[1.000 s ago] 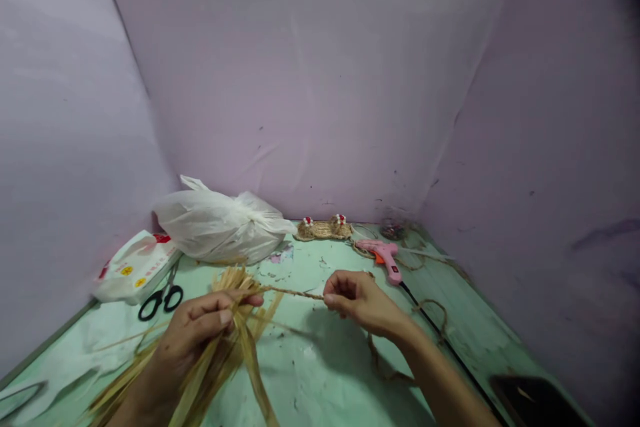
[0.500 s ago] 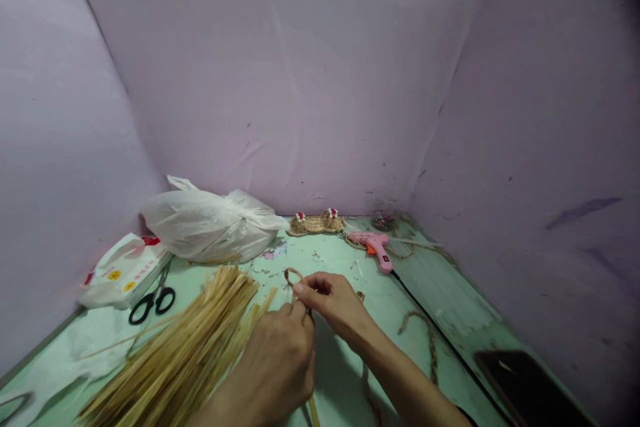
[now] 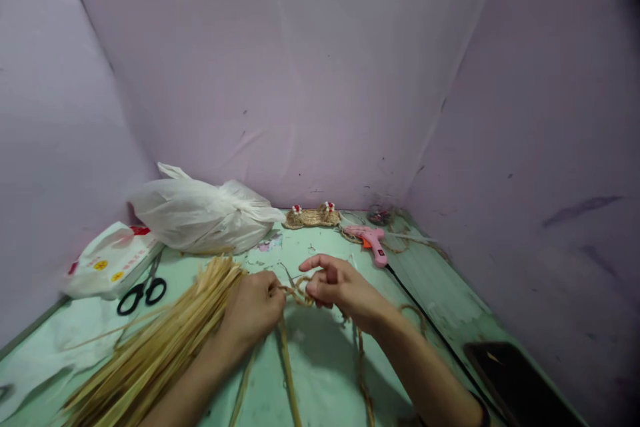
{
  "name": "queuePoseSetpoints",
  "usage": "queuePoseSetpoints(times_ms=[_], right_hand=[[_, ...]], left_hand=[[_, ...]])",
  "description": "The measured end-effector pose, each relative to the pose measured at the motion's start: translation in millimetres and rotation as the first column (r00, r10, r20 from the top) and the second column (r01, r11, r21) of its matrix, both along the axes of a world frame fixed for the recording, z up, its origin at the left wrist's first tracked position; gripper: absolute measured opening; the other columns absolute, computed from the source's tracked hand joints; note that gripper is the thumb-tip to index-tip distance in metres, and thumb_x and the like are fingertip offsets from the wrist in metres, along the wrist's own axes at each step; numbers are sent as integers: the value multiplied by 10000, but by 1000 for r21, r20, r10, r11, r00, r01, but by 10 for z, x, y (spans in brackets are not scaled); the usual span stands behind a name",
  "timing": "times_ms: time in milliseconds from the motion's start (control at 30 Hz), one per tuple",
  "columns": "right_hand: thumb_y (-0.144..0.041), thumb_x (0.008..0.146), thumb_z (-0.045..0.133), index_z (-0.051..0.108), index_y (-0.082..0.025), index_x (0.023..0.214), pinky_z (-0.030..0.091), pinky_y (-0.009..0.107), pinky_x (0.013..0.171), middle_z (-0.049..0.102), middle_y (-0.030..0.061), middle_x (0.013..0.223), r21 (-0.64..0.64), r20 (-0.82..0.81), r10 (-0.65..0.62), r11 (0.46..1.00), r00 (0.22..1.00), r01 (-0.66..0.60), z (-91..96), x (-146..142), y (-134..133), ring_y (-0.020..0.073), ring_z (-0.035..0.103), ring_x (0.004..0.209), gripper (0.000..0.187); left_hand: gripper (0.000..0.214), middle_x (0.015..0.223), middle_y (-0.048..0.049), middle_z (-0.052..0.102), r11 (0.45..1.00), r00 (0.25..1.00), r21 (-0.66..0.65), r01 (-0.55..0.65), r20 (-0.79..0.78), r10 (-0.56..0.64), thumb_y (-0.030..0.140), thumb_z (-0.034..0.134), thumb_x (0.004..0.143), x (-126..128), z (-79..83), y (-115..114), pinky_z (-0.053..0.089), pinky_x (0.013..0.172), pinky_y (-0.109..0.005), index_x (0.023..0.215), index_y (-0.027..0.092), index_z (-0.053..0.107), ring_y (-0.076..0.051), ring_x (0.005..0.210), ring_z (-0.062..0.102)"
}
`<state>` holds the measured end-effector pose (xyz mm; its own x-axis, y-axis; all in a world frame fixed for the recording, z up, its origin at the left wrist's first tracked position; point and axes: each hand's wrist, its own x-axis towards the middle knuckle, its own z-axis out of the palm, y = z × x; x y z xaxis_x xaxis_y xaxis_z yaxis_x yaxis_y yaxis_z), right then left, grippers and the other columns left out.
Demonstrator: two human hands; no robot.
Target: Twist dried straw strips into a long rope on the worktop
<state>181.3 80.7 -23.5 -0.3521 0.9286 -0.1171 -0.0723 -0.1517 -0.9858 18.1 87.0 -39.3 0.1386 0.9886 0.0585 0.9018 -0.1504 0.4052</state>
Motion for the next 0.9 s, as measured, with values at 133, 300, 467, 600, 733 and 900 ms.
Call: queuePoseSetpoints(times_ms=[133,300,467,600,733,900], right_hand=[[-226,509,659,436,-182,681,312,191,414,464,-88,416,-76,-64,34,996,997,-39,-204,-215,-28,63,408,377,285],[-202,512,650,556,-144,579,380,213,483,551,-22,498,71,97,-234,971,967,228,-300,-348,-31,86,483,469,129],[-255,599,607,691,-165,649,381,211,544,622,11,595,289,344,-352,922,870,259,-274,-319,-66,117,509,577,133],[-253,645,535,593,-135,485,272,197,463,436,-38,429,194,270,-188,971,944,138,-262,-305,-81,68,357,465,207],[-213,578,529,436,-139,410,166,205,432,288,-68,398,-20,55,-4,1000,998,5,-212,-307,-91,38,208,426,205],[-171,507,496,431,-155,455,208,200,424,344,-66,406,-80,101,-207,973,973,216,-187,-241,-27,48,270,414,84]], left_hand=[[209,624,-18,577,987,978,142,-78,202,48,229,387,718,31,-114,-7,321,569,-217,631,177,570,-123,599,501],[199,634,-9,572,937,927,273,-217,360,110,244,392,726,59,-234,-14,352,589,-228,646,180,563,-128,598,493],[195,614,0,567,930,874,260,-261,472,114,254,398,733,73,-219,-15,365,597,-229,633,178,548,-128,602,497],[178,621,0,558,925,832,256,-281,545,102,255,399,738,112,-217,-48,374,607,-229,645,181,532,-128,616,500],[174,599,7,534,910,825,291,-296,558,90,245,390,738,148,-258,-60,367,600,-223,644,184,523,-122,605,484],[191,589,13,522,949,912,242,-202,399,92,228,380,737,151,-230,-71,325,574,-211,612,179,516,-106,580,460]])
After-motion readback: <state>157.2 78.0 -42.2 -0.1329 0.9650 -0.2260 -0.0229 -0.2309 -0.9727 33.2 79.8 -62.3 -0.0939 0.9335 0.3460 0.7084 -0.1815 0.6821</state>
